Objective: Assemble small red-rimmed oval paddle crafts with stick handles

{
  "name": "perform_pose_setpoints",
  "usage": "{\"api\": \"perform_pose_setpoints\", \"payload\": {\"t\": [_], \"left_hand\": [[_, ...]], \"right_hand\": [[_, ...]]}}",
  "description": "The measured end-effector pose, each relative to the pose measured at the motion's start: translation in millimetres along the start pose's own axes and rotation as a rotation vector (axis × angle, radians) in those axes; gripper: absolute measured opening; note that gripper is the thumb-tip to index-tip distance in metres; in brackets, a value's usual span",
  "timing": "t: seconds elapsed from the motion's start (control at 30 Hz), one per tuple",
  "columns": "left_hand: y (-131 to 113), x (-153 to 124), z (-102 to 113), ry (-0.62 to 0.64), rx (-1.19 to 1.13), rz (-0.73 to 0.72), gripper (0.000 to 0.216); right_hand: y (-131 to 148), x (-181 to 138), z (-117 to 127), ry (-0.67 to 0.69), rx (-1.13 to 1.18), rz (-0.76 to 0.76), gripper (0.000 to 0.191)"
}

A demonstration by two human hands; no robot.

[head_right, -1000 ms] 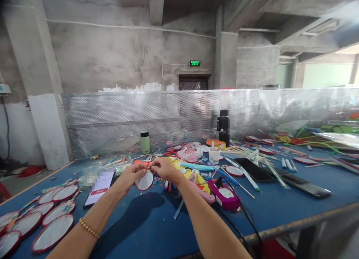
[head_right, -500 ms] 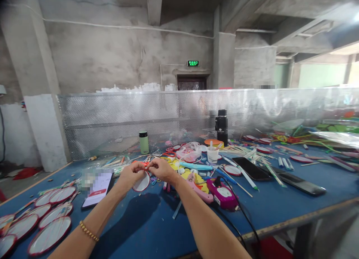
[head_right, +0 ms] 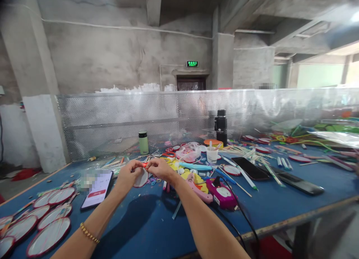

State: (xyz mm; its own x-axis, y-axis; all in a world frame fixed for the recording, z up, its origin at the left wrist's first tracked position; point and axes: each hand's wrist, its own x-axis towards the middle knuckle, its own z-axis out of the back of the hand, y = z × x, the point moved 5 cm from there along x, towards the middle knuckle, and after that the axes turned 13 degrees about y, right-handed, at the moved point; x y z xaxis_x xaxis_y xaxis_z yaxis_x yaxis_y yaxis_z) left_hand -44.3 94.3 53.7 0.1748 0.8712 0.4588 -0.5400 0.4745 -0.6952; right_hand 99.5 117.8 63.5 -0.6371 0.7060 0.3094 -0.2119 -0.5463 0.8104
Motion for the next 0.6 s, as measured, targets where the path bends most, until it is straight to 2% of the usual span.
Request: {"api": "perform_pose_setpoints", "payload": {"t": [0.33,0.6], "left_hand": [[0,-3,13,-0.171,0.021,-0.023,0.016],[-1,-7,17,-0.266,-0.073,-0.012,0.017]], "right_hand": [[-4,-1,-2,0.006,-0.002,-0.014,0.007],[1,-2,-3,-0.021,-0.002,-0.063,0.009]]}}
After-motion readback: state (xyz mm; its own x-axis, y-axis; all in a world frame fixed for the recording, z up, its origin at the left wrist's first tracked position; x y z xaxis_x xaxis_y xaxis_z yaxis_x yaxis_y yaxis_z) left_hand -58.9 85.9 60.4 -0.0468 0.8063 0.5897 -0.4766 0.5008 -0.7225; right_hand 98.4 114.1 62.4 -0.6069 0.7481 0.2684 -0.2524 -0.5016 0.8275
